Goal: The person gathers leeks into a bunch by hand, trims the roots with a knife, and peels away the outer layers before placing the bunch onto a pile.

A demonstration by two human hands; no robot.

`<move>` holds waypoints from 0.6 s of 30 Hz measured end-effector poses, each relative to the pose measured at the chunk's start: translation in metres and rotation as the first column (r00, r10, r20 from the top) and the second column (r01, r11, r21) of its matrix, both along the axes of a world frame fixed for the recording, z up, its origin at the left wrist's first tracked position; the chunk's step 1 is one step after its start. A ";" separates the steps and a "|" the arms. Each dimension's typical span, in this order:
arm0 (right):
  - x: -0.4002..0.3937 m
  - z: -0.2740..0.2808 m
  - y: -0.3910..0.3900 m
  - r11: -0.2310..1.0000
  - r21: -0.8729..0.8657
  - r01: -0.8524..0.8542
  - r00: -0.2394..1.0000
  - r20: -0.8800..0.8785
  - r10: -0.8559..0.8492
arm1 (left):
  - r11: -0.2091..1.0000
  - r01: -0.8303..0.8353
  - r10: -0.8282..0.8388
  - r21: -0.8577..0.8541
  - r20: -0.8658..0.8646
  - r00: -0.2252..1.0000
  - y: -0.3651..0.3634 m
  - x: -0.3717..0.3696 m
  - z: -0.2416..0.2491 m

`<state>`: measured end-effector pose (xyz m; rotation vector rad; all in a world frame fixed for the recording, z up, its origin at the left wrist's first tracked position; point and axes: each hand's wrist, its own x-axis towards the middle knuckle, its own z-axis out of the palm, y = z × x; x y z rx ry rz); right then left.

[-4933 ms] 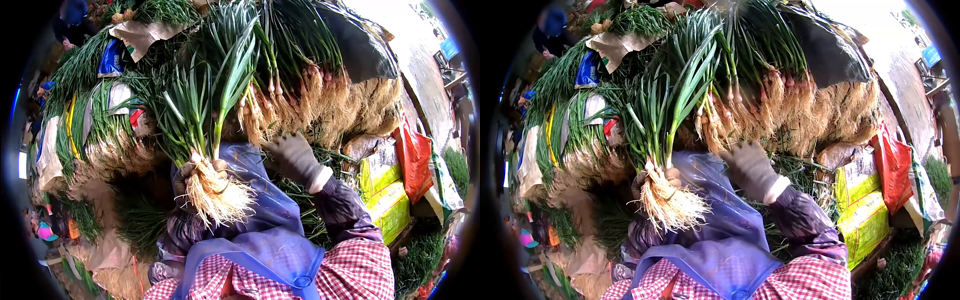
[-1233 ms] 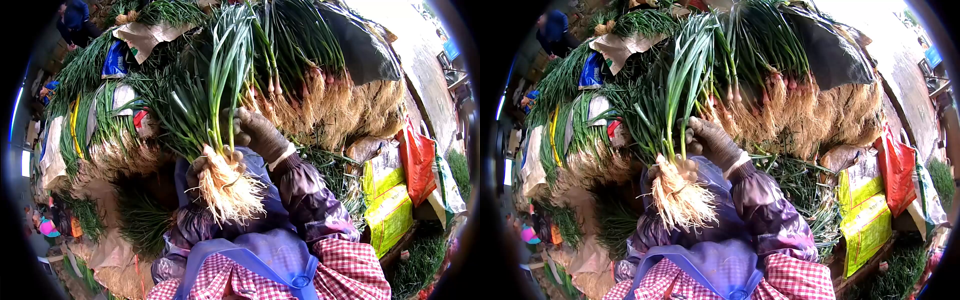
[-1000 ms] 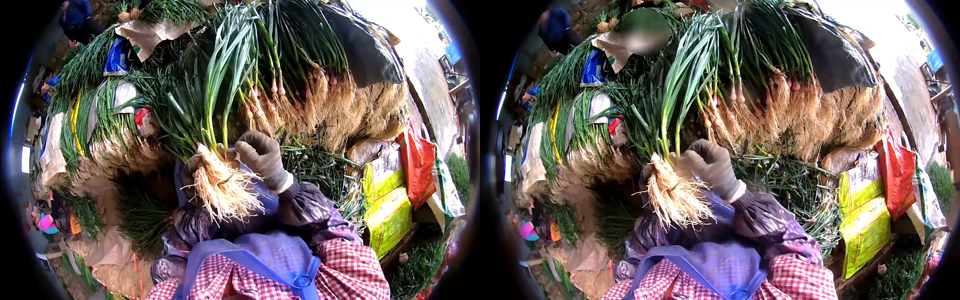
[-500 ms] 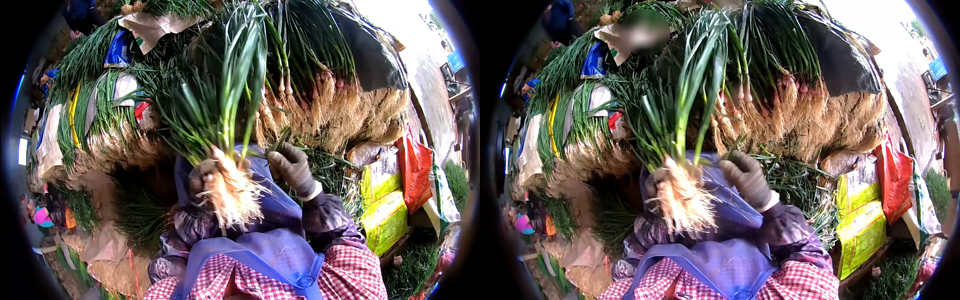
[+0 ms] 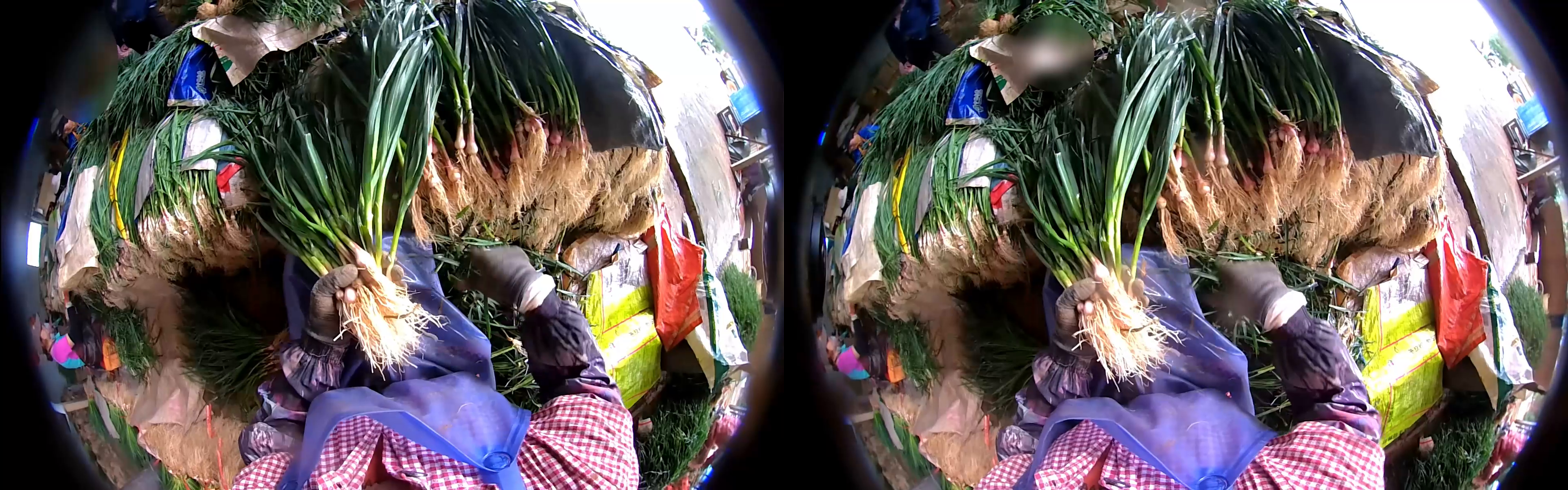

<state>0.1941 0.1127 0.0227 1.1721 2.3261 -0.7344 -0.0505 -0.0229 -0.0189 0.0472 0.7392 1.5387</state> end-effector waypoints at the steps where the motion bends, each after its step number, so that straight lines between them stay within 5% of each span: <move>1: -0.006 -0.007 0.006 0.986 0.110 0.126 0.902 -0.426 -0.067 | 0.999 -0.010 0.009 -0.039 -0.020 1.000 -0.001 0.004 -0.003; 2: -0.022 -0.011 0.015 0.926 -0.276 0.258 0.639 -0.670 -0.378 | 0.996 -0.020 0.017 -0.082 -0.042 0.999 -0.003 0.007 -0.004; 3: -0.040 0.000 0.020 0.865 -0.418 0.278 0.478 -0.720 -0.502 | 0.996 0.016 -0.021 -0.086 -0.055 0.998 -0.003 0.008 0.002; 6: -0.087 -0.012 0.014 0.874 -0.292 0.388 0.206 -0.897 -0.391 | 0.997 0.028 -0.034 -0.066 -0.084 0.996 -0.001 0.008 0.013; 7: -0.088 -0.010 0.010 0.895 0.142 0.422 0.364 -0.931 -0.024 | 0.996 -0.035 0.023 -0.086 -0.139 0.990 -0.001 0.009 0.012; 8: -0.088 -0.005 0.006 0.746 0.548 0.377 0.525 -0.791 0.316 | 0.999 0.008 -0.011 -0.035 -0.091 0.996 -0.001 0.006 0.017; 9: -0.084 0.003 -0.001 0.768 0.541 0.342 0.492 -0.799 0.344 | 1.000 0.001 -0.001 0.006 -0.012 1.000 -0.001 0.004 0.014; 11: -0.064 -0.014 -0.031 0.990 -0.026 0.136 0.372 -0.925 -0.076 | 0.994 -0.094 0.097 -0.060 0.042 0.994 -0.004 -0.006 -0.005; 12: -0.051 -0.022 -0.046 0.925 -0.380 0.006 0.374 -0.857 -0.355 | 0.999 -0.046 0.045 0.008 0.085 0.995 -0.002 -0.001 0.009; 14: -0.015 -0.024 -0.049 0.782 -0.607 0.139 0.626 -0.558 -0.544 | 0.986 0.035 -0.062 0.164 0.162 0.985 0.009 0.014 0.049; 15: 0.007 -0.042 -0.036 0.915 -0.392 0.097 0.858 -0.433 -0.277 | 0.957 -0.001 -0.099 0.291 0.328 0.939 0.000 -0.003 0.011; 16: 0.020 -0.060 -0.026 0.983 -0.185 -0.023 0.979 -0.203 -0.016 | 0.920 0.197 -0.277 0.340 0.206 0.938 0.000 -0.009 0.020; 18: 0.017 -0.034 -0.009 0.998 -0.049 -0.034 0.996 -0.080 0.030 | 0.928 0.156 -0.268 0.339 0.317 0.910 0.007 -0.009 0.016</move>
